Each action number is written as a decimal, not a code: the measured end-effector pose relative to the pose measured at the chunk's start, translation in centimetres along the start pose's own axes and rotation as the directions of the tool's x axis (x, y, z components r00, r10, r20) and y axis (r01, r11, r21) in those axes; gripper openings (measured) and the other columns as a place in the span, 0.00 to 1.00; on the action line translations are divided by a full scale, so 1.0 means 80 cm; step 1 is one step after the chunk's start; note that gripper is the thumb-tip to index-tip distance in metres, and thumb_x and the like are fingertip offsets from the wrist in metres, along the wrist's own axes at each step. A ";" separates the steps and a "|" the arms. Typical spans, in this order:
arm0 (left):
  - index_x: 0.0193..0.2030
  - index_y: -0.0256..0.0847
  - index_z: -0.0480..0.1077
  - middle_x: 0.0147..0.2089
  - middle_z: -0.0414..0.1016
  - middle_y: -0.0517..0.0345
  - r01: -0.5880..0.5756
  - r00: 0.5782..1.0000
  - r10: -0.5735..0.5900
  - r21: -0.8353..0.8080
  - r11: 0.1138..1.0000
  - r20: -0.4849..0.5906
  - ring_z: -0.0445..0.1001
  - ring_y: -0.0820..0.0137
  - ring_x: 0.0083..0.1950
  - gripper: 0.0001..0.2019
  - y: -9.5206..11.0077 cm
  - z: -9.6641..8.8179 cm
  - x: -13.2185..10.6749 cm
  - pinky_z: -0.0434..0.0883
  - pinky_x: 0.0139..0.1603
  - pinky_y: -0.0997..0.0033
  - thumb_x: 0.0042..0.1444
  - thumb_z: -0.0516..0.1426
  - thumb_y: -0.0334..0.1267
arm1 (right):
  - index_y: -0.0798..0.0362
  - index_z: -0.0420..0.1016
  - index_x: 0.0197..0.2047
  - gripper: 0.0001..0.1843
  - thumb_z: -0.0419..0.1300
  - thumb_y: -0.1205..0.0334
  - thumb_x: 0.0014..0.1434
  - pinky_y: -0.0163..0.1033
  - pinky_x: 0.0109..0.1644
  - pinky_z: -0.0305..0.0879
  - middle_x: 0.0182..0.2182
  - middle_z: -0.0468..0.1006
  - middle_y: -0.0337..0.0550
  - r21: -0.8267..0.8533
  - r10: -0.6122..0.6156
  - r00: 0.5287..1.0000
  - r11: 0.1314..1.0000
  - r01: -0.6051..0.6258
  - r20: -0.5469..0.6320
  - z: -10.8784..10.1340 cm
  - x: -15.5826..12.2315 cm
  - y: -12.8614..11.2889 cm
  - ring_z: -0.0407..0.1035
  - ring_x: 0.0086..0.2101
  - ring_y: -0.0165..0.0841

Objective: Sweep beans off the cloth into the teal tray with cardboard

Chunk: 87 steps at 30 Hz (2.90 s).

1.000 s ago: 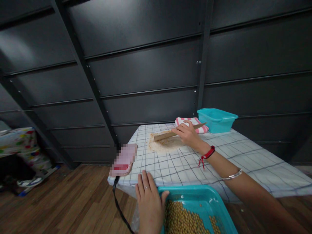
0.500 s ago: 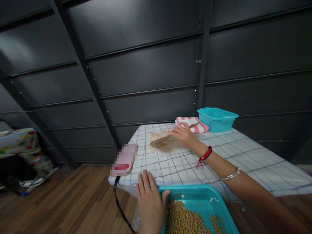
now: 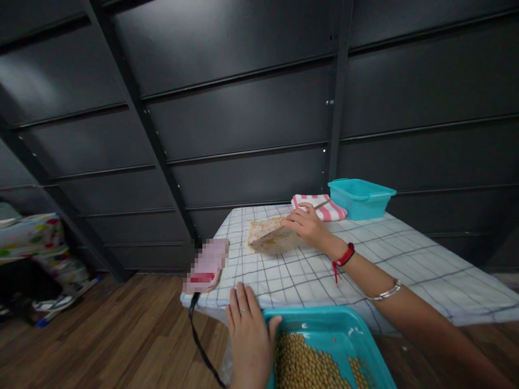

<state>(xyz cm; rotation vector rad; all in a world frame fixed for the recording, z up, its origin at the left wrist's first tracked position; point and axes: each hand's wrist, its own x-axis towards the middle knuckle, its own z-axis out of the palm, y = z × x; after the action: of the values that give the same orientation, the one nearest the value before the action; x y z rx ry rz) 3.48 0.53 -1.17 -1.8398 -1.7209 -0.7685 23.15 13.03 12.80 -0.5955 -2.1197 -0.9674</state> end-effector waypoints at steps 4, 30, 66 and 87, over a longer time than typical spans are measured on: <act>0.56 0.25 0.56 0.58 0.57 0.32 -0.007 1.000 0.006 0.009 1.000 0.010 0.50 0.47 0.61 0.31 0.000 -0.001 0.001 0.58 0.53 0.44 0.54 0.46 0.49 | 0.50 0.69 0.37 0.14 0.45 0.72 0.59 0.43 0.48 0.49 0.28 0.73 0.37 0.021 -0.047 0.999 0.999 0.046 0.012 -0.001 0.005 -0.009 0.61 0.33 0.30; 0.54 0.22 0.58 0.56 0.60 0.32 -0.052 0.996 0.055 0.049 0.997 -0.070 0.54 0.47 0.59 0.30 0.000 -0.006 0.004 0.61 0.51 0.47 0.54 0.45 0.50 | 0.50 0.70 0.37 0.17 0.47 0.77 0.52 0.46 0.48 0.50 0.34 0.75 0.40 0.110 0.055 0.998 0.993 -0.051 -0.026 -0.010 -0.013 0.028 0.61 0.39 0.34; 0.53 0.20 0.58 0.56 0.59 0.30 -0.056 0.996 0.058 0.036 0.998 -0.060 0.52 0.46 0.59 0.31 -0.001 -0.004 0.003 0.60 0.52 0.46 0.54 0.46 0.49 | 0.53 0.68 0.38 0.17 0.48 0.78 0.49 0.45 0.50 0.47 0.31 0.73 0.40 -0.006 -0.001 0.998 1.000 0.002 0.058 -0.036 -0.006 0.017 0.61 0.36 0.33; 0.55 0.23 0.58 0.57 0.59 0.31 -0.012 0.999 0.012 0.005 1.000 -0.033 0.53 0.47 0.60 0.30 -0.003 -0.003 0.000 0.60 0.52 0.46 0.54 0.47 0.50 | 0.54 0.69 0.36 0.15 0.45 0.77 0.52 0.45 0.48 0.50 0.26 0.71 0.40 -0.134 -0.079 0.986 0.986 0.099 0.147 -0.070 0.020 -0.021 0.59 0.32 0.33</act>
<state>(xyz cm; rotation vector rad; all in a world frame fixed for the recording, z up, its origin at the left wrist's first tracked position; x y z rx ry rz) 3.22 0.40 -0.98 -1.8227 -1.6886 -0.7852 23.38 7.81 15.86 -0.6608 -2.2318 -1.1636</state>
